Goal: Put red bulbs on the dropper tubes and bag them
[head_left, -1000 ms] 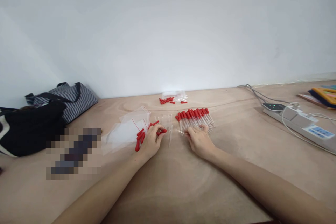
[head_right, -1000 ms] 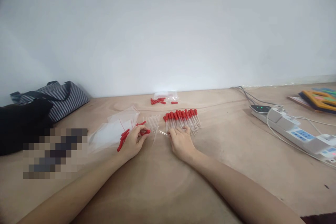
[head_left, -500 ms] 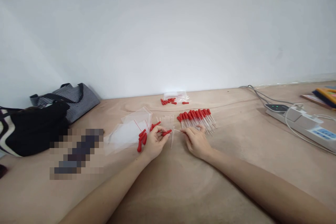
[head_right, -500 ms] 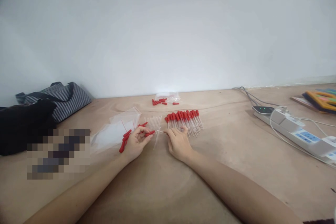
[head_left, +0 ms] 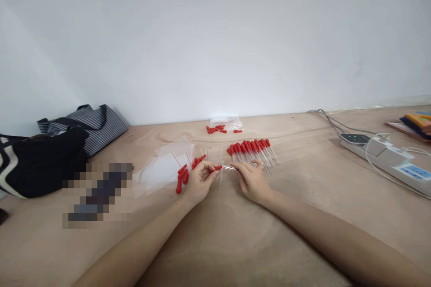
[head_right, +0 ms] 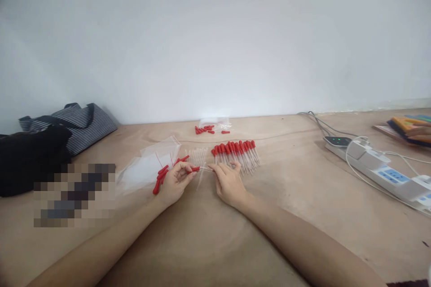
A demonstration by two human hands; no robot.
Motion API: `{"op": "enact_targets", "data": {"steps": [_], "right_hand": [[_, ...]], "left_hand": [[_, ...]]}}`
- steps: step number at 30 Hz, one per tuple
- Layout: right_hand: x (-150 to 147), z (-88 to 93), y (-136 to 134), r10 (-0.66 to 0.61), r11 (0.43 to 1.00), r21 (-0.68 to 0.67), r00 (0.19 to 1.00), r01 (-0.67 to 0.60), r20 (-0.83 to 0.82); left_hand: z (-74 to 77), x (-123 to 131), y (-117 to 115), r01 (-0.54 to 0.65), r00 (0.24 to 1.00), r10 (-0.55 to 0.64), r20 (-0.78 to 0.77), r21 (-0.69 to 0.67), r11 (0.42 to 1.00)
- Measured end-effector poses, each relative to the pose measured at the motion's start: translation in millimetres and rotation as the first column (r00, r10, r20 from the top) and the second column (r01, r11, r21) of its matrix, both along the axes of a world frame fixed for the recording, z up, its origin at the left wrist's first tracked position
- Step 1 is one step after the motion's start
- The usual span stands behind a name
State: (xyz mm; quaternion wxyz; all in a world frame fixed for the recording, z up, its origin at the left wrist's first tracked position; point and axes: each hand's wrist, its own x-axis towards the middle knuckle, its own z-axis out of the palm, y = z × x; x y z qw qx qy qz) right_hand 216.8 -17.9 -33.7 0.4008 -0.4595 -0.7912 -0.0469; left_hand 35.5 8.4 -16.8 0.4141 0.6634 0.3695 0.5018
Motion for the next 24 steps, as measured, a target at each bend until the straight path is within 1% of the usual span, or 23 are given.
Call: {"op": "enact_targets", "data": {"steps": [6,10,11,13,15,17,20,24], "right_hand": [[0,1.4,-1,0.029,0.999,-0.026,0.999,-0.028,0.028],[1,1.3,-1,0.051,0.998,-0.038,0.999,-0.05,0.018],[1,1.2,-1,0.056,0.998,-0.034,0.998,-0.056,0.015],[1,1.1,-1,0.062,0.998,-0.014,0.998,-0.061,0.01],[1,1.3,-1,0.058,0.998,0.023,0.998,-0.058,0.01],[1,2.0,-1,0.046,0.996,0.071,0.999,-0.047,0.017],[1,3.1,-2,0.027,0.989,0.143,0.999,-0.031,0.032],[0,3.9,-2,0.007,0.977,0.214,0.997,-0.024,0.079]], "left_hand": [[-1.8,-1,0,0.012,1.0,-0.012,-0.007,0.02,1.0],[-4.6,-3,1,0.019,0.996,-0.016,-0.083,0.037,0.999],[-4.6,-4,1,0.017,0.992,-0.009,-0.126,0.057,0.998],[-3.1,-4,0,0.012,0.972,0.02,-0.232,0.136,0.991],[-0.2,-5,-2,0.021,0.942,0.062,-0.329,0.244,0.969],[2.8,-4,-3,0.039,0.914,0.099,-0.394,0.329,0.944],[5.6,-3,-6,0.046,0.883,0.152,-0.445,0.404,0.913],[5.0,-2,-9,0.028,0.87,0.203,-0.45,0.456,0.889]]}}
